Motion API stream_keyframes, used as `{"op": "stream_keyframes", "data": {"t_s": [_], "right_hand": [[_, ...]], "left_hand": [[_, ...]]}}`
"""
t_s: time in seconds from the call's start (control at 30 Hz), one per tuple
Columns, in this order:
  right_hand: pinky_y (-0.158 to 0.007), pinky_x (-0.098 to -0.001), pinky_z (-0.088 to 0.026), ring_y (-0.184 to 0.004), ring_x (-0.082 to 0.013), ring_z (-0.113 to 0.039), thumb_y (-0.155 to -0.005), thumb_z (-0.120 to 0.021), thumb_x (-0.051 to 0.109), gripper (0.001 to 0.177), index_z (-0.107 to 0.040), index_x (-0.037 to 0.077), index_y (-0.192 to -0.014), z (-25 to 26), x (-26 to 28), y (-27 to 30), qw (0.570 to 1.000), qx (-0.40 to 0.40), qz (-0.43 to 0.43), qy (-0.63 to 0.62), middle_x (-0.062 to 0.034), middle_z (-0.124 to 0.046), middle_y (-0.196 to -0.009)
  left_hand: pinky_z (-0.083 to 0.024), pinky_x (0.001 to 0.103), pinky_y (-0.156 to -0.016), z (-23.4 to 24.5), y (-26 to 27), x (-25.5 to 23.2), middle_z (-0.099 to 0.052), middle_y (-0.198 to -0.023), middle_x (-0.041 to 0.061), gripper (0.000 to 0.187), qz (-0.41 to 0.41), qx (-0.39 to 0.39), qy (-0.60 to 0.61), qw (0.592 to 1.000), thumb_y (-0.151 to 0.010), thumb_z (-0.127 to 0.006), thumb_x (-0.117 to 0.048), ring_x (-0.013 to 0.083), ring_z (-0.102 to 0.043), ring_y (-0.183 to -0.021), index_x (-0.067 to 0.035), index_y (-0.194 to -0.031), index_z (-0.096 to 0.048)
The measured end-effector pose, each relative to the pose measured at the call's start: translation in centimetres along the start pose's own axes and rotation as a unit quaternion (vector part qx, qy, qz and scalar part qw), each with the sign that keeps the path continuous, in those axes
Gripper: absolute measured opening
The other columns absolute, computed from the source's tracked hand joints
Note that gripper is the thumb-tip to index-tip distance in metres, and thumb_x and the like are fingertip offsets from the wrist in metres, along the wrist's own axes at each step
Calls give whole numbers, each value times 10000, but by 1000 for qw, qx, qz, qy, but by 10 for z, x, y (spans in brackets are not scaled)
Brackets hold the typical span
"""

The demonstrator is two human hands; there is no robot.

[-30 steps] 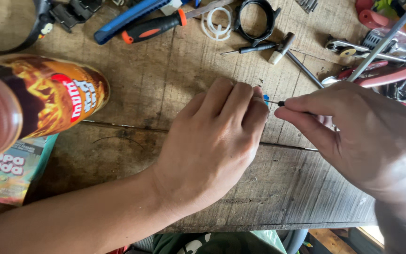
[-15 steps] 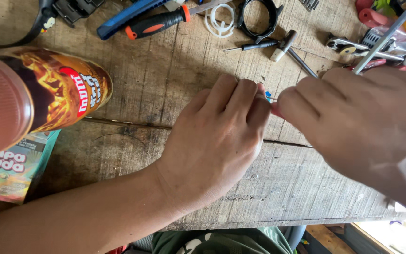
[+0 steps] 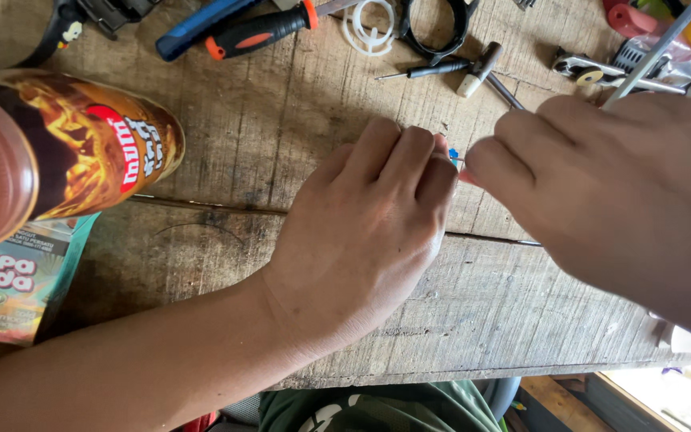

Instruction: The person uses a small screwdriver to remove screws from the back of a blue watch case. They then use a thin metal tool to pry open the case back and remove it, exposing the internal components. The person continues to manipulate the watch case and its parts on a cluttered workbench.

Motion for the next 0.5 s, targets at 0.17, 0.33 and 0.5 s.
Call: {"op": "stream_keyframes", "data": {"t_s": [0.17,0.33,0.5], "right_hand": [[-546,-296,-351,-606,-110,-563,-1360,-502,482,616,-460,285,-778,0,-4,-1,999,-11,-35,-2,103,-470,-630],[-619,-291,-318,-711,-107,-520,-1266,-480,460,369,-499,215,-991,5,-2,-4,998,-7,-24,53,82,-461,-781],[-658,-288,-428,-775,-128,-576,-1100,-540,186,193,-513,265,-925,4,2,-8,1000,-6,7,10,80,-500,-800]], "left_hand": [[-546,321,-797,-1,-1,2,-649,-1045,73,206,1,10,7,1000,-908,-749,-93,214,-589,-954,-58,-1108,-711],[-533,324,-744,1,-1,2,-633,-958,67,67,9,-9,19,1000,-920,-724,-26,219,-575,-908,-68,-967,-703],[-551,339,-723,3,-1,5,-658,-972,87,106,21,2,42,999,-933,-735,-41,232,-584,-922,-27,-1038,-723]]}}
Point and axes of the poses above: each hand's wrist, its own y-axis away from the middle knuckle, its own z-axis out of the back of the hand, x = y × z, the point moved 9 cm from there along -y, towards the middle knuckle
